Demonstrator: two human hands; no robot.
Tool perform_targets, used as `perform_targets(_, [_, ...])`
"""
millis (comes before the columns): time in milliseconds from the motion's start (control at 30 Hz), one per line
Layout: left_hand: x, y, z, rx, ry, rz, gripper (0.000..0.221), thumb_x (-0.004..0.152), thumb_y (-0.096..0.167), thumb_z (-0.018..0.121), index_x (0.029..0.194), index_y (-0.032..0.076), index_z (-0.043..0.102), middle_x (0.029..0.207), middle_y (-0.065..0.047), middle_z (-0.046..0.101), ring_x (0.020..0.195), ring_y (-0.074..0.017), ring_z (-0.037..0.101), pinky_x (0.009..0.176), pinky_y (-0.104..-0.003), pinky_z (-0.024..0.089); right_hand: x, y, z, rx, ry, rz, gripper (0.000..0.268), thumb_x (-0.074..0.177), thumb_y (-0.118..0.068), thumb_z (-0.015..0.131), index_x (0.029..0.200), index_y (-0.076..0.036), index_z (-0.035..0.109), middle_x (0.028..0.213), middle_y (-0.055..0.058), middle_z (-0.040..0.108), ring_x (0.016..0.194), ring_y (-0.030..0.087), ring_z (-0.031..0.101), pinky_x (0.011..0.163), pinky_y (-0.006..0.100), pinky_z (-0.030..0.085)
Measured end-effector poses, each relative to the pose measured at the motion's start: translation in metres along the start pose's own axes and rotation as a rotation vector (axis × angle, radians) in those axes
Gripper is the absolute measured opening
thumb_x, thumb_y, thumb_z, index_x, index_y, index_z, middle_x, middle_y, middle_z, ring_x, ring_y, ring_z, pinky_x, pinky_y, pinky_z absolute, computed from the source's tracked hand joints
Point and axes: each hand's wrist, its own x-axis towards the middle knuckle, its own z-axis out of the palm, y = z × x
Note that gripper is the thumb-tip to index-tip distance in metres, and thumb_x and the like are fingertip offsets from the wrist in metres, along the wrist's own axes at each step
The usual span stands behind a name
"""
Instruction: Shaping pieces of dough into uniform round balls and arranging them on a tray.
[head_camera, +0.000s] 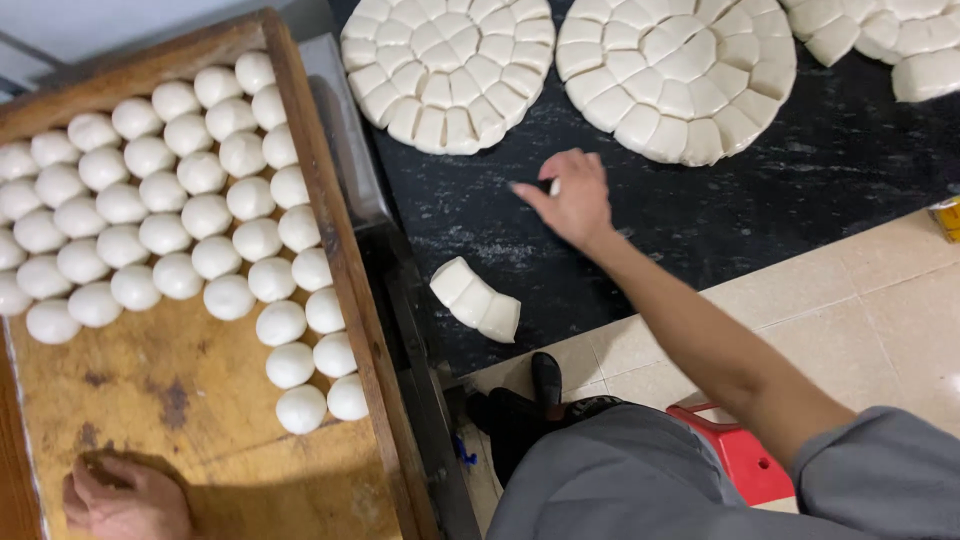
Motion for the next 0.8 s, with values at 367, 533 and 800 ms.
perform_targets(367, [-0.009,-0.042,0.031,0.032,-0.093,-0.041,0.031,0.109,0.008,0.056,0.136,-0.005,0.062,0.146,-0.025,0.055,0.132,-0.0421,0.051,0.103,-0.052,0.051,-0.023,0.033,-0.015,-0.054,-0.084,-0.239,0.018,0.087,-0.025,0.081,0.084,-0.013,0.069,0.099,0.013,0.061,0.096,0.035,0.056,0.085,0.046,0.045])
perform_targets(533, [-0.011,-0.041,0.027,-0.021,-0.100,-0.063,0.033,0.108,0.010,0.054,0.137,-0.006,0.061,0.148,-0.025,0.055,0.139,-0.0437,0.051,0.109,-0.053,0.048,0.018,-0.006,0.023,0.078,0.049,0.009,0.035,0.089,-0.034,0.088,0.083,-0.007,0.067,0.092,0.013,0.061,0.091,0.033,0.055,0.083,0.046,0.044])
perform_targets(800, [-0.010,-0.040,0.030,0.002,-0.119,-0.095,0.030,0.112,0.012,0.055,0.136,-0.006,0.063,0.146,-0.025,0.055,0.136,-0.0441,0.050,0.104,-0.054,0.048,-0.029,0.040,-0.013,0.033,-0.046,-0.265,0.023,0.088,-0.022,0.082,0.097,-0.008,0.065,0.103,0.013,0.062,0.101,0.034,0.057,0.089,0.046,0.045])
